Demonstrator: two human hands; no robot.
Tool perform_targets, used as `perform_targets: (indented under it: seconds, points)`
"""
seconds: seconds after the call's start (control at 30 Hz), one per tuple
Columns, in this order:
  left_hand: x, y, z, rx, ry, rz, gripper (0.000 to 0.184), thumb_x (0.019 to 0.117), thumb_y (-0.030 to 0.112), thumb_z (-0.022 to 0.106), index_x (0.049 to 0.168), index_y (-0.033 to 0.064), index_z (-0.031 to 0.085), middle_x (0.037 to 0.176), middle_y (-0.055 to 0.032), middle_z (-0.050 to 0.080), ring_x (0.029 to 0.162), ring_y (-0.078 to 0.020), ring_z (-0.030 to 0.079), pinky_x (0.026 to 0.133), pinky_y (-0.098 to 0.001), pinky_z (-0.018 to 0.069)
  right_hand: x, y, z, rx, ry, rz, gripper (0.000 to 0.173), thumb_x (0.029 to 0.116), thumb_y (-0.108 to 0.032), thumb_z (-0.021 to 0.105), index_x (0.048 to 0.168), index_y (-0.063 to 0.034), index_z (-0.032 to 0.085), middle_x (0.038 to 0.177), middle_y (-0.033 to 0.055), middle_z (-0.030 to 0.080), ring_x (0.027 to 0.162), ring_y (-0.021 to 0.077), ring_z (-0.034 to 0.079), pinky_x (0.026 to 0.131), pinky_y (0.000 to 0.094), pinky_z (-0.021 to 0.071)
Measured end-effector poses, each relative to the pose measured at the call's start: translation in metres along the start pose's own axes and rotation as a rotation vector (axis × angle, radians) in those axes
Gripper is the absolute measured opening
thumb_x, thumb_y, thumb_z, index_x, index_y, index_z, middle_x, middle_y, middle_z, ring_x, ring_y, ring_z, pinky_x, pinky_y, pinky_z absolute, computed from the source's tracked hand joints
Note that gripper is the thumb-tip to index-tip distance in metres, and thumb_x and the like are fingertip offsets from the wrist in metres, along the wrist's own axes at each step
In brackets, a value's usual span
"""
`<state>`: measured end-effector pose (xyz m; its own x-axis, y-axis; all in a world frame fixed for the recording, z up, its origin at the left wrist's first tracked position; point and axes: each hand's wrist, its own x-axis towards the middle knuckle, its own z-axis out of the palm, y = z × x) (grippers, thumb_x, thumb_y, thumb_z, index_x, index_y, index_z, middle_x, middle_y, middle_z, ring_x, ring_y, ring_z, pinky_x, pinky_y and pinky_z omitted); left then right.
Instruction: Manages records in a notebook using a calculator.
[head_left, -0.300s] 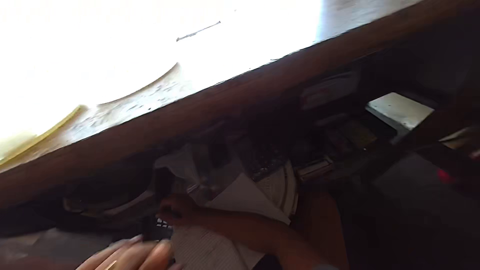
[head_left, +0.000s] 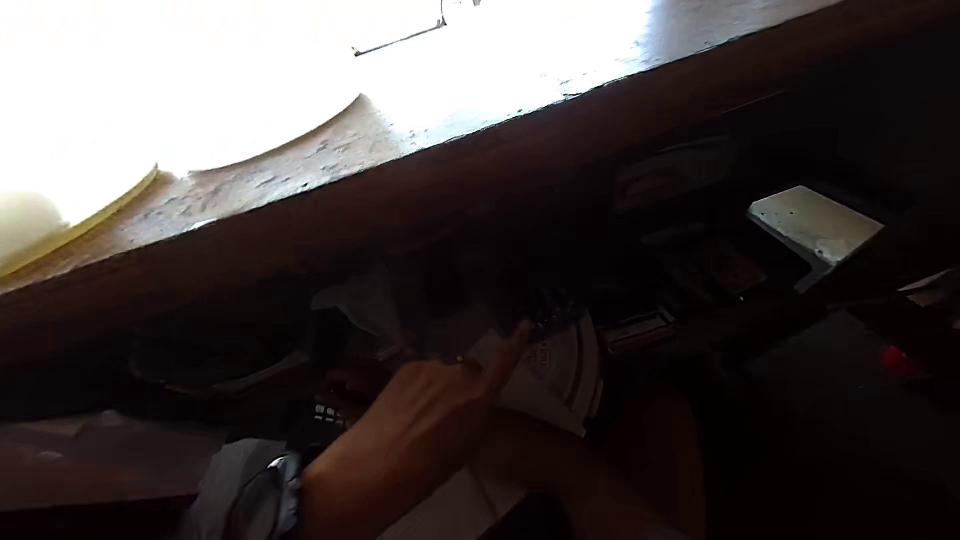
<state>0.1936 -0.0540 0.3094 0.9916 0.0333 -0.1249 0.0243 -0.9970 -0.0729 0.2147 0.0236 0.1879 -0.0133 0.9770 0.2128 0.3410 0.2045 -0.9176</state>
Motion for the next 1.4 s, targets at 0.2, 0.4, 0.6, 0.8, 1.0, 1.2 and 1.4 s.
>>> perform_targets:
  seconds: [0.2,0.4,0.6,0.8,1.0,1.2,1.4]
  points:
    - [-0.014,-0.040,0.028,-0.147,-0.608,-0.373,0.061,0.1039,0.036,0.059,0.149,-0.0025,0.044,0.123,-0.0302,0.061,0.114,-0.0475,0.061,0.093,-0.0624,0.0492,0.041,0.083,0.044,0.011,0.125,-0.162,0.020,0.0973,-0.014,0.067,0.105,0.0030,0.072,0.102,0.0194,0.069,0.094,0.0309,0.068,0.084,0.0478,0.0567]
    - [-0.042,-0.081,0.021,-0.241,-0.356,-0.439,0.058,0.0992,0.030,0.068,0.149,0.0075,0.050,0.089,-0.0126,0.069,0.083,-0.0297,0.066,0.078,-0.0518,0.0531,0.012,0.070,0.037,-0.048,0.314,-0.307,0.023,0.0876,0.001,0.071,0.109,0.0105,0.069,0.103,0.0294,0.069,0.097,0.0420,0.068,0.083,0.0504,0.0569]
    - [-0.032,-0.055,0.025,-0.289,-0.283,-0.255,0.078,0.0999,0.038,0.064,0.161,0.0085,0.026,0.077,-0.0084,0.064,0.071,-0.0269,0.064,0.069,-0.0496,0.0546,0.033,0.086,0.040,0.061,0.206,-0.320,0.020,0.0948,-0.004,0.067,0.108,0.0110,0.070,0.110,0.0311,0.067,0.105,0.0394,0.066,0.091,0.0455,0.0561]
    - [-0.019,-0.048,0.015,-0.208,-0.413,-0.245,0.075,0.1037,0.037,0.059,0.163,0.0107,0.022,0.086,-0.0139,0.065,0.079,-0.0327,0.064,0.072,-0.0520,0.0531,0.059,0.121,0.066,0.064,0.249,-0.268,0.018,0.0935,-0.012,0.070,0.106,0.0003,0.073,0.107,0.0205,0.067,0.097,0.0314,0.067,0.081,0.0459,0.0578]
    - [-0.016,-0.037,0.014,-0.206,-0.271,-0.153,0.074,0.1025,0.030,0.060,0.164,0.0149,0.022,0.077,-0.0104,0.063,0.071,-0.0307,0.063,0.067,-0.0503,0.0524,0.033,0.073,0.045,0.172,0.264,-0.143,0.034,0.1058,-0.020,0.056,0.131,0.0026,0.065,0.101,0.0242,0.072,0.088,0.0346,0.070,0.082,0.0523,0.0560]
    - [-0.056,-0.019,0.035,-0.475,0.397,0.151,0.061,0.1027,0.032,0.058,0.156,0.0102,0.039,0.070,-0.0002,0.055,0.055,-0.0113,0.048,0.050,-0.0236,0.0420,0.034,0.025,-0.021,0.079,-0.053,-0.280,0.028,0.1069,-0.012,0.051,0.118,0.0085,0.068,0.087,0.0196,0.071,0.074,0.0234,0.067,0.073,0.0388,0.0549]
    - [-0.056,-0.021,0.108,-0.605,0.567,0.088,0.036,0.1026,0.028,0.059,0.130,0.0060,0.067,0.067,-0.0031,0.060,0.056,-0.0115,0.053,0.054,-0.0232,0.0460,-0.057,0.010,-0.144,-0.322,-0.059,-0.204,0.026,0.0980,0.004,0.059,0.122,0.0048,0.069,0.109,0.0218,0.072,0.097,0.0301,0.070,0.090,0.0458,0.0559]
